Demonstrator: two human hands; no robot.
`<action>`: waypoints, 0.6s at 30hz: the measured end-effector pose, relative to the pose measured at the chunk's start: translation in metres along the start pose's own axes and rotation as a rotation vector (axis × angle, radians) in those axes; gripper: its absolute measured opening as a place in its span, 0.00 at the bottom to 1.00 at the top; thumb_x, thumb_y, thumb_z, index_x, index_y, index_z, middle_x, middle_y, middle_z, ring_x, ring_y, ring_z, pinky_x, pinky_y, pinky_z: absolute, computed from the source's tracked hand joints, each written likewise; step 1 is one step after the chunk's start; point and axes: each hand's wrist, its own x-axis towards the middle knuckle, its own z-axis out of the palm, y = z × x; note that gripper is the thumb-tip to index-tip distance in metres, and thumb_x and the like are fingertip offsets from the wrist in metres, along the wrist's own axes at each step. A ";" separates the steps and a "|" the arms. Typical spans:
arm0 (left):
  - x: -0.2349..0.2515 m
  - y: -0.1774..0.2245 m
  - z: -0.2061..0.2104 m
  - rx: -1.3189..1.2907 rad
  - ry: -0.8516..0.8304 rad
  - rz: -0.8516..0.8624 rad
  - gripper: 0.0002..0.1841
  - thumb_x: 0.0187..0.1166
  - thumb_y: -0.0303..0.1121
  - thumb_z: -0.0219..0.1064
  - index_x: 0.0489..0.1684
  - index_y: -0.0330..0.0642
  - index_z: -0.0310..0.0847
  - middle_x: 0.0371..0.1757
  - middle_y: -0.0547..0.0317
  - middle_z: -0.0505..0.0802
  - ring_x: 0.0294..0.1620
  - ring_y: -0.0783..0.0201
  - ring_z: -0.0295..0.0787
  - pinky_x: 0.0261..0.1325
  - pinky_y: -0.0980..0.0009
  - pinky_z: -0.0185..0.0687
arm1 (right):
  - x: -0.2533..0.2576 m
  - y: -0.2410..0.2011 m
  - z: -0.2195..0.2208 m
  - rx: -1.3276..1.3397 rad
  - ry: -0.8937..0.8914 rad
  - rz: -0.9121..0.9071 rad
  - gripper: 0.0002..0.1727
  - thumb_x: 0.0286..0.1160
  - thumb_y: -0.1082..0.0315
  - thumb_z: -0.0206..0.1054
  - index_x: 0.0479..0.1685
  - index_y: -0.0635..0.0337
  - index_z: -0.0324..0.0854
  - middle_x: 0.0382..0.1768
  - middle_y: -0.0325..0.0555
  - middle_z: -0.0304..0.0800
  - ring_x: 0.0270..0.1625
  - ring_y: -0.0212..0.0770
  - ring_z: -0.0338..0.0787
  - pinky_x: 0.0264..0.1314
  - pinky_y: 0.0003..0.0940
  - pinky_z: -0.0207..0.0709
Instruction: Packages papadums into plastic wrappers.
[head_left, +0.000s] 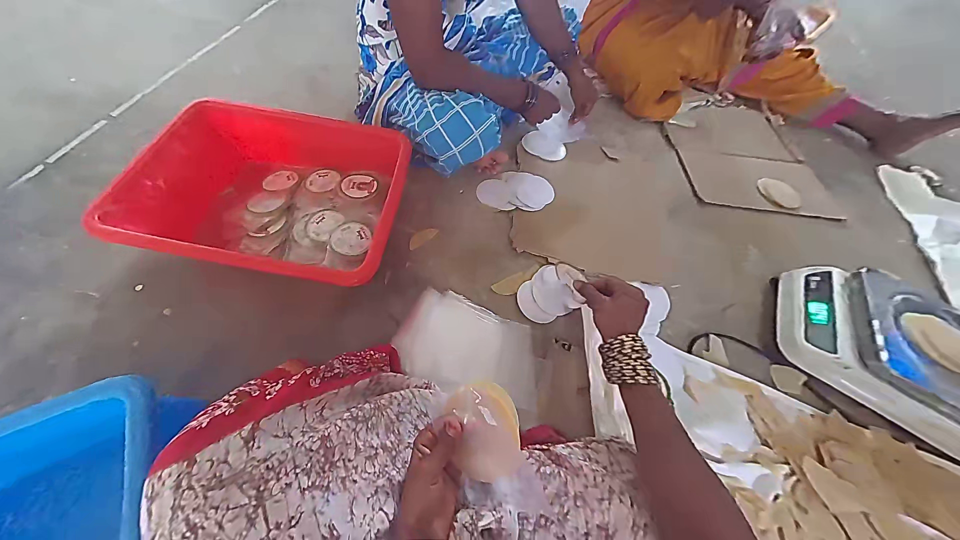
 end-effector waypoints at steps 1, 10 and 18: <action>-0.001 0.000 0.000 -0.005 -0.004 0.003 0.07 0.77 0.29 0.68 0.34 0.44 0.93 0.37 0.56 0.97 0.39 0.64 0.96 0.50 0.65 0.93 | -0.006 0.004 -0.007 0.095 0.051 0.008 0.18 0.71 0.58 0.78 0.40 0.69 0.89 0.36 0.58 0.92 0.39 0.50 0.90 0.50 0.55 0.81; -0.012 0.004 0.002 0.043 -0.104 -0.030 0.13 0.86 0.28 0.53 0.42 0.41 0.88 0.40 0.55 0.97 0.41 0.62 0.96 0.50 0.63 0.93 | -0.159 -0.034 -0.075 0.909 -0.112 -0.015 0.13 0.71 0.76 0.67 0.54 0.62 0.83 0.33 0.37 0.96 0.30 0.30 0.94 0.30 0.26 0.89; -0.054 0.002 0.005 0.052 -0.257 -0.081 0.14 0.90 0.32 0.50 0.49 0.43 0.84 0.44 0.54 0.97 0.44 0.60 0.96 0.51 0.61 0.93 | -0.254 -0.051 -0.064 0.810 -0.207 -0.141 0.13 0.66 0.74 0.72 0.51 0.64 0.86 0.30 0.36 0.94 0.26 0.27 0.90 0.26 0.21 0.82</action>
